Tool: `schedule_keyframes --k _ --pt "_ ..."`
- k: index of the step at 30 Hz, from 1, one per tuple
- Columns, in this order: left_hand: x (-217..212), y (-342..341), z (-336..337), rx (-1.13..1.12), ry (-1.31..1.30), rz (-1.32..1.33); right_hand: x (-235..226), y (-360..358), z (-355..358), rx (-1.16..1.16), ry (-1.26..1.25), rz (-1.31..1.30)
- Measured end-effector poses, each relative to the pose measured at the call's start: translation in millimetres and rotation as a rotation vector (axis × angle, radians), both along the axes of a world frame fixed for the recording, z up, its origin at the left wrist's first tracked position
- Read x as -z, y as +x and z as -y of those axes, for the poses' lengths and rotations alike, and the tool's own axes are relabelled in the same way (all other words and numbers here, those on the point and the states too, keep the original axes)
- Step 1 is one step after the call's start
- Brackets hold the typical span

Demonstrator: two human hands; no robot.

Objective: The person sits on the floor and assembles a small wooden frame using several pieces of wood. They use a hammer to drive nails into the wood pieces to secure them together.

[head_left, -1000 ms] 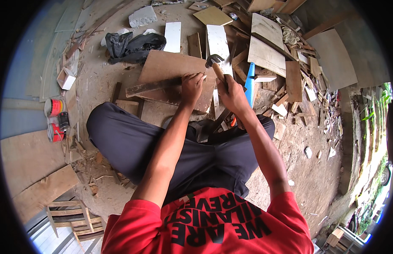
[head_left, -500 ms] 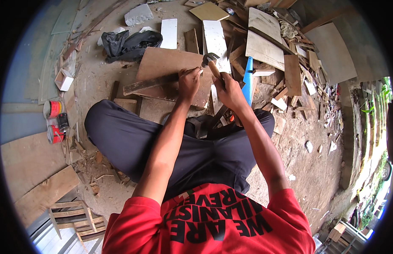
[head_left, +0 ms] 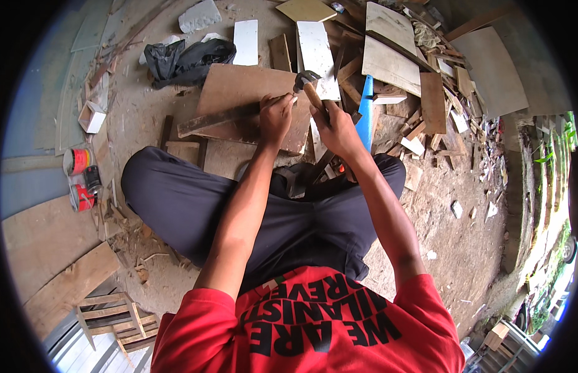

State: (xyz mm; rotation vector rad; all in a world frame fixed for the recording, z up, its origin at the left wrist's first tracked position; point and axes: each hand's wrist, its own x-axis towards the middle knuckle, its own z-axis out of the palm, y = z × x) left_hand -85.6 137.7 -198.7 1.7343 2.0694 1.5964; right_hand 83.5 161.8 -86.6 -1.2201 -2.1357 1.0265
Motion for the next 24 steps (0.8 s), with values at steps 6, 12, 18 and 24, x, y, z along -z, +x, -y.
schedule_keyframes --k 6,12,18,24 --pt "-2.8 1.3 -3.3 -0.016 -0.009 0.003 -1.4 -0.3 1.0 0.025 -0.051 0.029" --pt "1.5 -0.7 -3.3 -0.015 -0.011 0.010 0.5 -0.8 0.9 0.016 -0.030 0.024" --pt "-5.7 1.4 -0.2 -0.030 0.002 -0.088 -4.4 -4.4 2.6 -0.022 0.045 0.027" --pt "11.6 -2.2 -3.4 -0.034 -0.018 -0.114 -10.3 -11.1 7.1 -0.023 0.113 0.004"
